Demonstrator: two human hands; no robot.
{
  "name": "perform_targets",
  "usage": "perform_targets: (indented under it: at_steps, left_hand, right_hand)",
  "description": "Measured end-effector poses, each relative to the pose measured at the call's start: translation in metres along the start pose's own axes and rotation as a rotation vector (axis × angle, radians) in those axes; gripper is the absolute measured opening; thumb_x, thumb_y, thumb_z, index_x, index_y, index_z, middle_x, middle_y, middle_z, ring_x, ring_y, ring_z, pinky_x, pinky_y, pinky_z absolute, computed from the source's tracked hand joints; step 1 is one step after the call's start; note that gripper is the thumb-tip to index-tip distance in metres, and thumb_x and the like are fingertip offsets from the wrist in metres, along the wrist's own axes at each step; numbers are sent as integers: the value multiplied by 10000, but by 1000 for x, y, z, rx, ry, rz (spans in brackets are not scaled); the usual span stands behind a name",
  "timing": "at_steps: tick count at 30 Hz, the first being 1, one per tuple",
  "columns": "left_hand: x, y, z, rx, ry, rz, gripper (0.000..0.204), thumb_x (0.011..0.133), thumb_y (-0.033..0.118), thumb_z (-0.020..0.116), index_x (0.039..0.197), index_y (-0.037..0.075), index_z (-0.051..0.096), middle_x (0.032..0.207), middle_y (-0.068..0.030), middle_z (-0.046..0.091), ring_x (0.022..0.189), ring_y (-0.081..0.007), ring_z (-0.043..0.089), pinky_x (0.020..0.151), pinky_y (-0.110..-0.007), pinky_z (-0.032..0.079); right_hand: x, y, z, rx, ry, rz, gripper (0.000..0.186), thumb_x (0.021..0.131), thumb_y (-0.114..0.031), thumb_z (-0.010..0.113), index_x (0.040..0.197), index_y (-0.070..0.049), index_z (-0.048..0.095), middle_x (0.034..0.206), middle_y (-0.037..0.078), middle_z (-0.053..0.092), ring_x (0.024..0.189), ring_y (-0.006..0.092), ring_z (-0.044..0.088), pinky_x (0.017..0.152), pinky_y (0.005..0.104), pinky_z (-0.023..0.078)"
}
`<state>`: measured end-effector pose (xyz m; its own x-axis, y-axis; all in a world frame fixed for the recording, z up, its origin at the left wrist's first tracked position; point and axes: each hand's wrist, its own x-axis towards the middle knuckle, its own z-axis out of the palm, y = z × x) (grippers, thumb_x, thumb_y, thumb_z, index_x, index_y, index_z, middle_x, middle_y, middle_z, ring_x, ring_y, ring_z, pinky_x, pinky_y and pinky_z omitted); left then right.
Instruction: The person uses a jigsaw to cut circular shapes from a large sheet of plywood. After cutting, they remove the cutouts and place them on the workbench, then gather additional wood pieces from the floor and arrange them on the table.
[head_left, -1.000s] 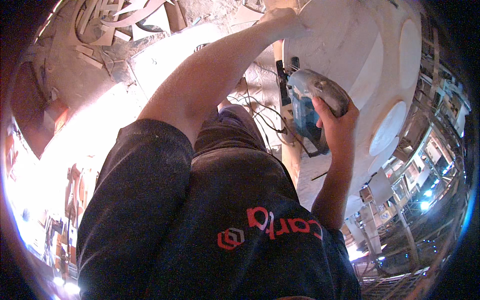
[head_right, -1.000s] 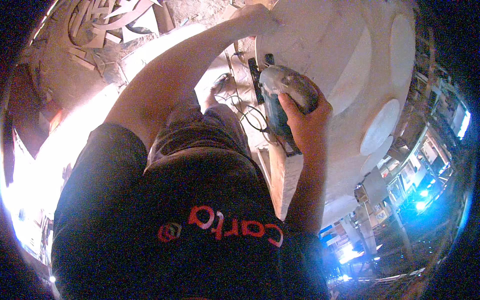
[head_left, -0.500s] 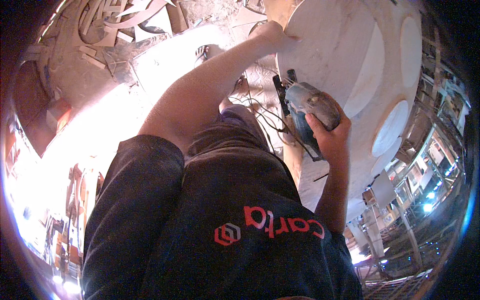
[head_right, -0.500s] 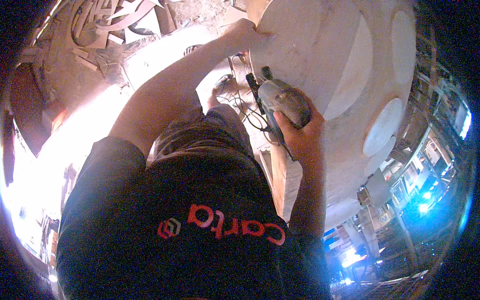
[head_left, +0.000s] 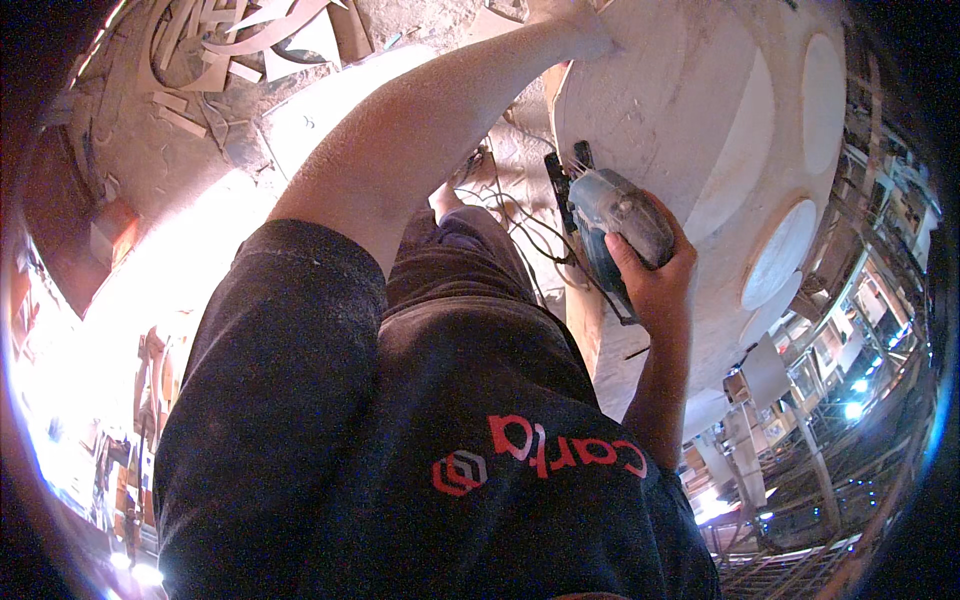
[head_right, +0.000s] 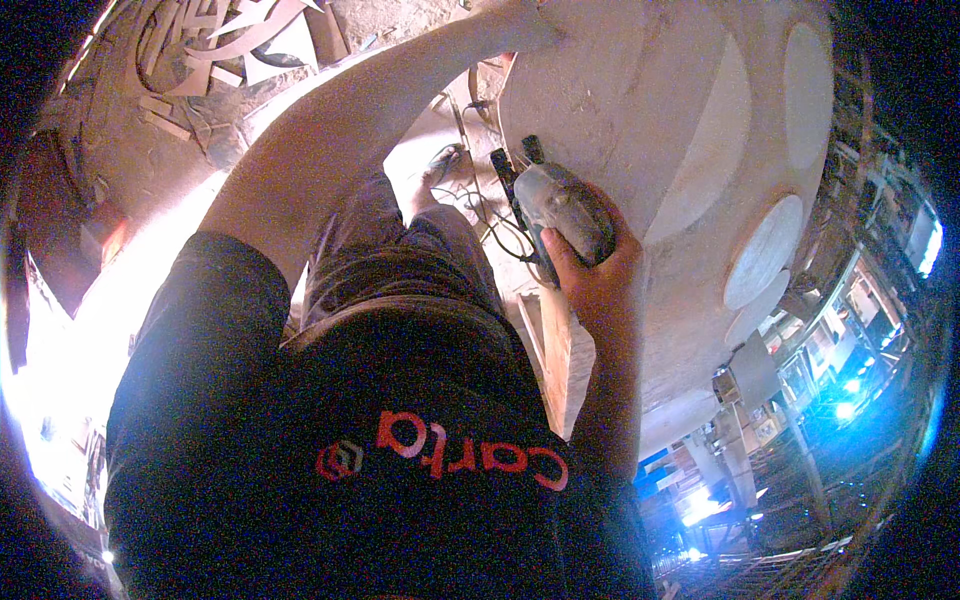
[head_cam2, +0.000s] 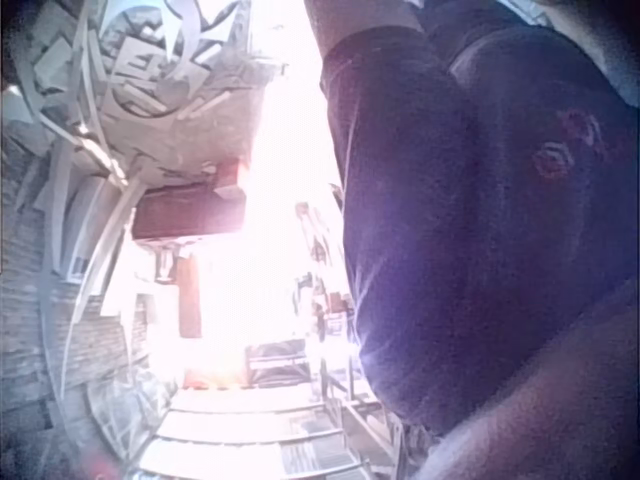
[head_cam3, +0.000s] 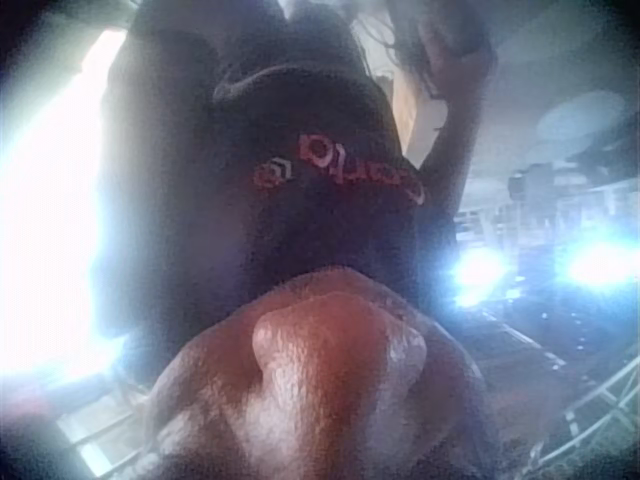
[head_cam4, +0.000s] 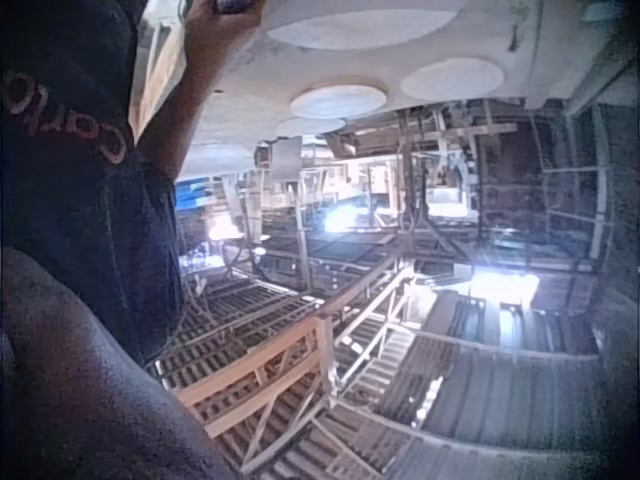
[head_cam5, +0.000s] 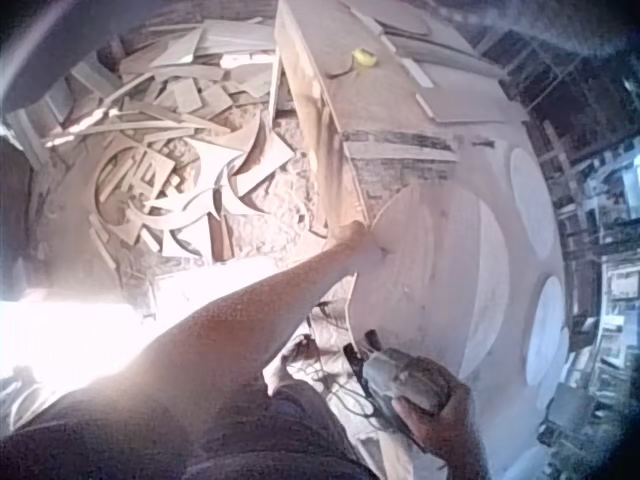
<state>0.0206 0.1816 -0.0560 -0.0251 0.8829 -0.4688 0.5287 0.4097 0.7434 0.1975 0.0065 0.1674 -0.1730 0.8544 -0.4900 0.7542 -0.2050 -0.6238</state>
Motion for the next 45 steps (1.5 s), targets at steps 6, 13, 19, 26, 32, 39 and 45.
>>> perform_targets:
  at_steps: [6,13,19,26,32,39,45]
  left_hand:
    - [32,-15,14,119,-107,137,593,766,384,708,1079,-110,607,1052,-271,658,971,-349,669,805,-410,543]
    - [2,6,-6,-42,-48,-85,594,761,389,734,1073,-102,619,1083,-284,644,990,-341,666,801,-403,549]
    - [-18,17,-25,-48,-60,-137,571,753,404,753,1071,-59,651,1067,-271,660,992,-340,670,816,-401,552]
    - [-8,13,-28,158,-145,-3,616,734,484,780,1060,-29,680,1059,-259,671,1016,-348,667,847,-416,544]
    - [-27,21,-31,-23,-23,-133,635,743,483,761,1091,-40,666,1109,-280,652,1080,-370,639,899,-429,524]
    - [0,8,-4,25,9,-134,648,739,474,757,1121,-40,654,1153,-291,633,1122,-387,613,939,-430,506]
    - [-27,22,-38,-53,-59,-163,666,709,492,774,1125,-15,660,1174,-275,629,1134,-375,608,953,-428,499]
  right_hand:
    - [2,-6,2,4,6,-26,484,788,-109,752,1230,19,600,1123,161,689,1050,262,657,953,375,487]
    - [1,-5,3,7,38,-28,490,784,-109,758,1222,41,597,1100,166,694,1025,257,666,932,369,500]
    - [0,-5,8,88,66,6,479,779,-87,762,1211,45,601,1094,155,694,1017,230,665,920,356,505]
    - [4,-12,9,65,39,-43,468,779,-93,765,1200,42,611,1095,153,695,1011,232,668,912,352,509]
    - [2,-13,9,58,62,71,457,787,-108,762,1195,39,615,1093,154,696,1001,236,672,910,353,510]
    - [5,-11,14,0,91,-33,424,817,-111,767,1192,23,621,869,42,677,588,67,540,497,226,440]
    - [5,-23,16,78,99,66,435,799,-94,761,1179,54,611,1074,146,695,970,225,669,881,346,517]
